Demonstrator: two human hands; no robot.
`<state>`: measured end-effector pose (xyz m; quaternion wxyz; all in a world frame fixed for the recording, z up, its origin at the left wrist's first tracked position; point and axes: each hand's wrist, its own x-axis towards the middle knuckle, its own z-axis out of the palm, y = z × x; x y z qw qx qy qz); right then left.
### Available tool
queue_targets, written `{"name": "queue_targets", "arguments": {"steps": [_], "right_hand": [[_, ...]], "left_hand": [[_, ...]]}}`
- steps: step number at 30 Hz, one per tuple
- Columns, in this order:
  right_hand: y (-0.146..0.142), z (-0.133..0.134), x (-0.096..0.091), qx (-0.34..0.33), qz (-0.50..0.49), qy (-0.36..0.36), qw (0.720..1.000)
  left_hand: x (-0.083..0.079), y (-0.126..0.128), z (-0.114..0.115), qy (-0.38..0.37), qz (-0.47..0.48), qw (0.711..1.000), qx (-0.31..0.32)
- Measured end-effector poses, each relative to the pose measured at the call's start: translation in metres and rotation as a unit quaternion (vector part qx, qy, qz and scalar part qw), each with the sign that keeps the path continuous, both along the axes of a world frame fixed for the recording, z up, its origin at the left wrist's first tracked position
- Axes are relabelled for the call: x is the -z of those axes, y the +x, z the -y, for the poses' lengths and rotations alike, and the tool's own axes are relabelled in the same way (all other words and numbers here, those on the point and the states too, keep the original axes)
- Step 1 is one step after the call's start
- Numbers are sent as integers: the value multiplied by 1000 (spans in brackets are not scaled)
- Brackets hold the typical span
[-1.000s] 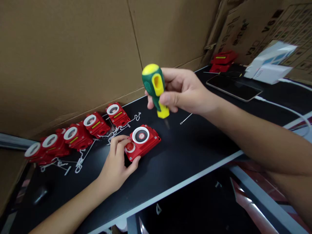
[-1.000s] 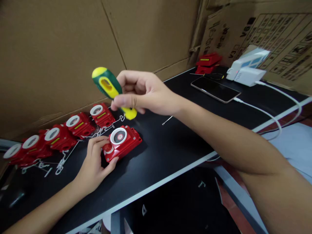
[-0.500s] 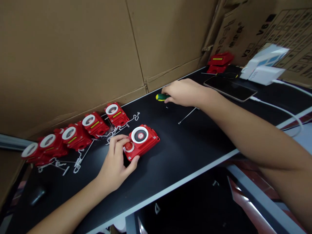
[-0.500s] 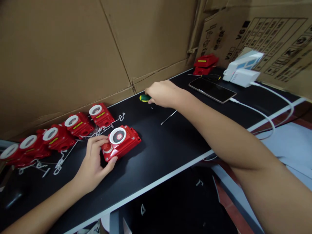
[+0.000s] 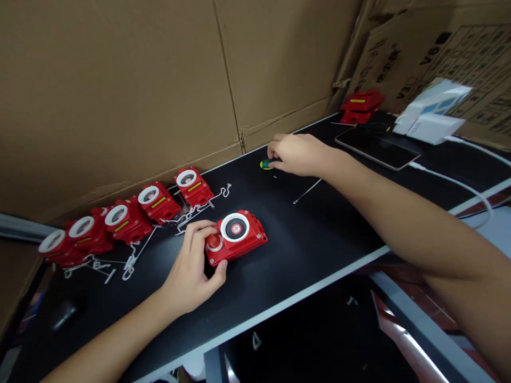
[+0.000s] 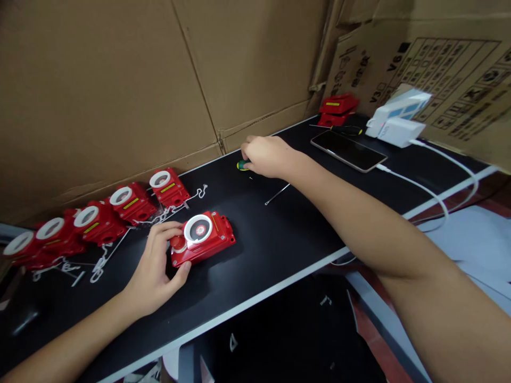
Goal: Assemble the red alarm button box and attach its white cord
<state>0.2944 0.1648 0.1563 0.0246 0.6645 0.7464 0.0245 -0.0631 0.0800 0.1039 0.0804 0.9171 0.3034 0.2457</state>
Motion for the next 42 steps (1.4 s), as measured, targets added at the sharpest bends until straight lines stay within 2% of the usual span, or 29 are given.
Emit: {"name": "queue_targets", "arguments": {"steps": [4, 7, 11, 15, 18, 24, 30, 38, 42], "right_hand": [[-4, 2, -1, -5, 4, -48, 999], [-5, 1, 3, -22, 1, -66, 998], [-8, -2, 9, -49, -17, -86, 995], [-14, -1, 12, -61, -32, -85, 994], [-18, 2, 11, -65, -35, -83, 994], [-26, 6, 13, -102, -52, -66, 991], [-46, 9, 22, -181, -97, -32, 978], [-51, 1, 41, -244, -120, 2, 962], [-59, -6, 51, -266, -122, 7, 956]], "left_hand": [[-1, -5, -5, 17, 63, 998, -7], [-1, -8, -17, 10, 124, 991, -48], [-10, -16, -39, -12, 37, 984, -172], [-31, -32, -52, -38, -32, 976, -213], [-39, -42, -52, -77, -75, 972, -207], [-39, -44, -45, -115, -121, 972, -165], [-44, -53, -45, -147, -138, 970, -138], [-48, -49, -42, -165, -154, 971, -72], [-49, -59, -46, -153, -152, 972, -93]]}}
